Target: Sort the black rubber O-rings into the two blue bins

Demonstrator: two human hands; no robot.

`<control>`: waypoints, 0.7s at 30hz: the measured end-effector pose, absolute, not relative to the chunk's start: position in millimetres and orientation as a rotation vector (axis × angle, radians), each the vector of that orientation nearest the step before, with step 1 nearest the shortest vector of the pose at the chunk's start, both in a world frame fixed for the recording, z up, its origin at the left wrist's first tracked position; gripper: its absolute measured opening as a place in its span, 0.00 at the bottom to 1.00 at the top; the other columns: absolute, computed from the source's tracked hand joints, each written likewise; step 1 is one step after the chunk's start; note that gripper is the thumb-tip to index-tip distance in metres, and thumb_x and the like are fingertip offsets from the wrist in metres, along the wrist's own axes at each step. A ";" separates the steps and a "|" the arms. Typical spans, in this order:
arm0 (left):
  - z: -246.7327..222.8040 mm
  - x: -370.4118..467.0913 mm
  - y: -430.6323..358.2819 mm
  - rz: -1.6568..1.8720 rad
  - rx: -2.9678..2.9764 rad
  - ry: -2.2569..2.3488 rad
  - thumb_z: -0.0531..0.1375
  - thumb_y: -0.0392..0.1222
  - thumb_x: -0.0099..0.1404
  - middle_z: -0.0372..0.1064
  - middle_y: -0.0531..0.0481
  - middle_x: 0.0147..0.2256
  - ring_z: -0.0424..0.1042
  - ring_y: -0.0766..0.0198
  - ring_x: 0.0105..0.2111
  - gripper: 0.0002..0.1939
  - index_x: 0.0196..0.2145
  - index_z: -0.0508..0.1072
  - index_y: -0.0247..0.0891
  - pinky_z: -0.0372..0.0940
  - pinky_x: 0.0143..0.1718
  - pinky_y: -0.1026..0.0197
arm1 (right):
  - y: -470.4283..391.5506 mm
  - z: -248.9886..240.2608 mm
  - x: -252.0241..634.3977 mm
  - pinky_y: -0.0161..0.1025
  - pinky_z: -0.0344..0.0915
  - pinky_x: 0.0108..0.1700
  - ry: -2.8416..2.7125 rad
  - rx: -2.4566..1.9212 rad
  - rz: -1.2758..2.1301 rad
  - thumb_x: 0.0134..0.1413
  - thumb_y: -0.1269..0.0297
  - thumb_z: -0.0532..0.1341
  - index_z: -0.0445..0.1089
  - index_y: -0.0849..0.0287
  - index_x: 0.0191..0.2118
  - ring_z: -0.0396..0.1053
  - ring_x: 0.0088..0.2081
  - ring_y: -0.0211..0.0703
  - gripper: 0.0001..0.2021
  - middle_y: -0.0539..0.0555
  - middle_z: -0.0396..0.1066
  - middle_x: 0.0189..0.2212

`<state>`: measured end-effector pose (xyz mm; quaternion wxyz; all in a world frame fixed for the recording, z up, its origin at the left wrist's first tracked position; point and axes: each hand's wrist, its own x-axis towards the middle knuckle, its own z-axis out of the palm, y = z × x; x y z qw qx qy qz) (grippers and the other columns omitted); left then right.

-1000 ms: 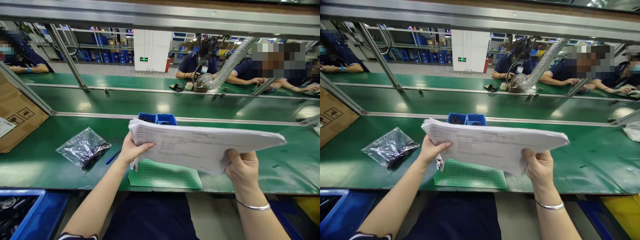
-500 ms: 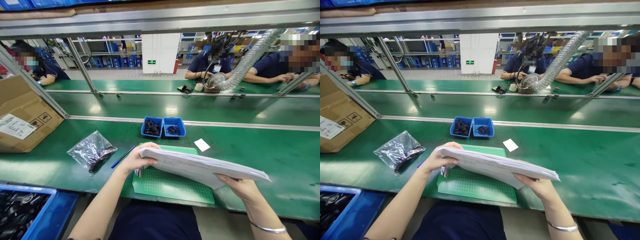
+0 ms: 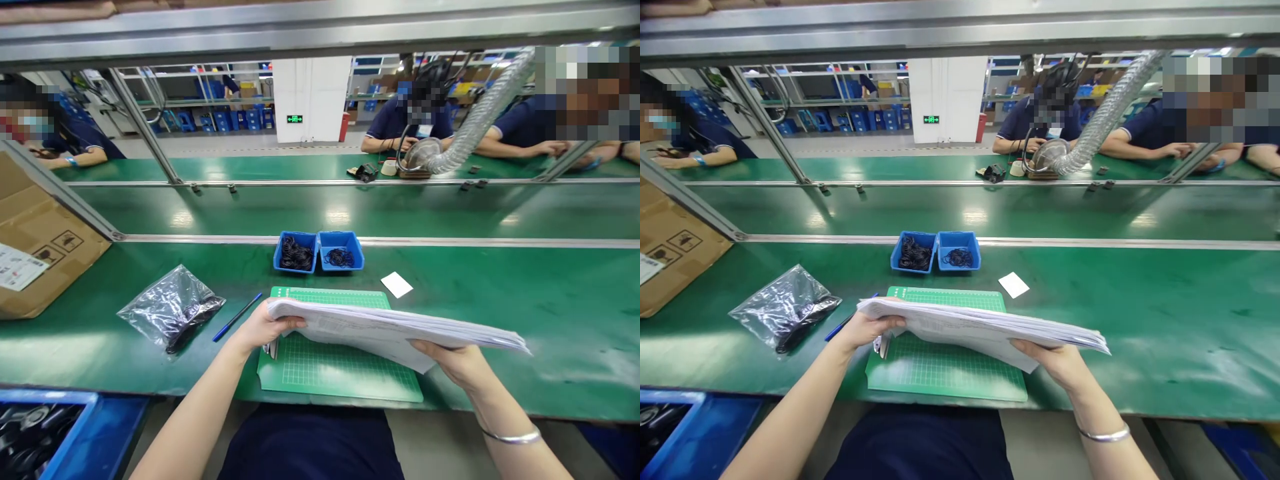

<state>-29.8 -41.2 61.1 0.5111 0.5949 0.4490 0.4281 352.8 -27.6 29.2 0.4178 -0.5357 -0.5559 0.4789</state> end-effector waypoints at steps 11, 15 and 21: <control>66.7 -27.5 -44.3 1.058 1.306 1.184 0.71 0.52 0.53 0.80 0.43 0.41 0.77 0.48 0.43 0.19 0.40 0.81 0.37 0.70 0.50 0.47 | -29.5 47.1 343.4 0.55 0.72 0.53 -1.335 -1.242 1.121 0.34 0.59 0.78 0.79 0.55 0.43 0.75 0.49 0.59 0.25 0.55 0.80 0.44; 78.2 -17.6 -51.4 1.004 0.919 1.012 0.71 0.48 0.56 0.76 0.39 0.49 0.75 0.47 0.49 0.24 0.48 0.78 0.35 0.68 0.54 0.46 | -34.2 72.1 340.7 0.53 0.72 0.53 -1.296 -1.273 1.213 0.37 0.60 0.77 0.77 0.53 0.47 0.74 0.51 0.59 0.26 0.55 0.78 0.49; 59.5 -7.4 -62.5 0.837 0.691 0.927 0.69 0.49 0.59 0.75 0.37 0.51 0.75 0.50 0.49 0.25 0.50 0.76 0.33 0.67 0.54 0.51 | -42.9 74.6 331.0 0.50 0.76 0.47 -1.002 -1.448 1.737 0.43 0.61 0.75 0.78 0.57 0.48 0.77 0.46 0.62 0.23 0.61 0.78 0.48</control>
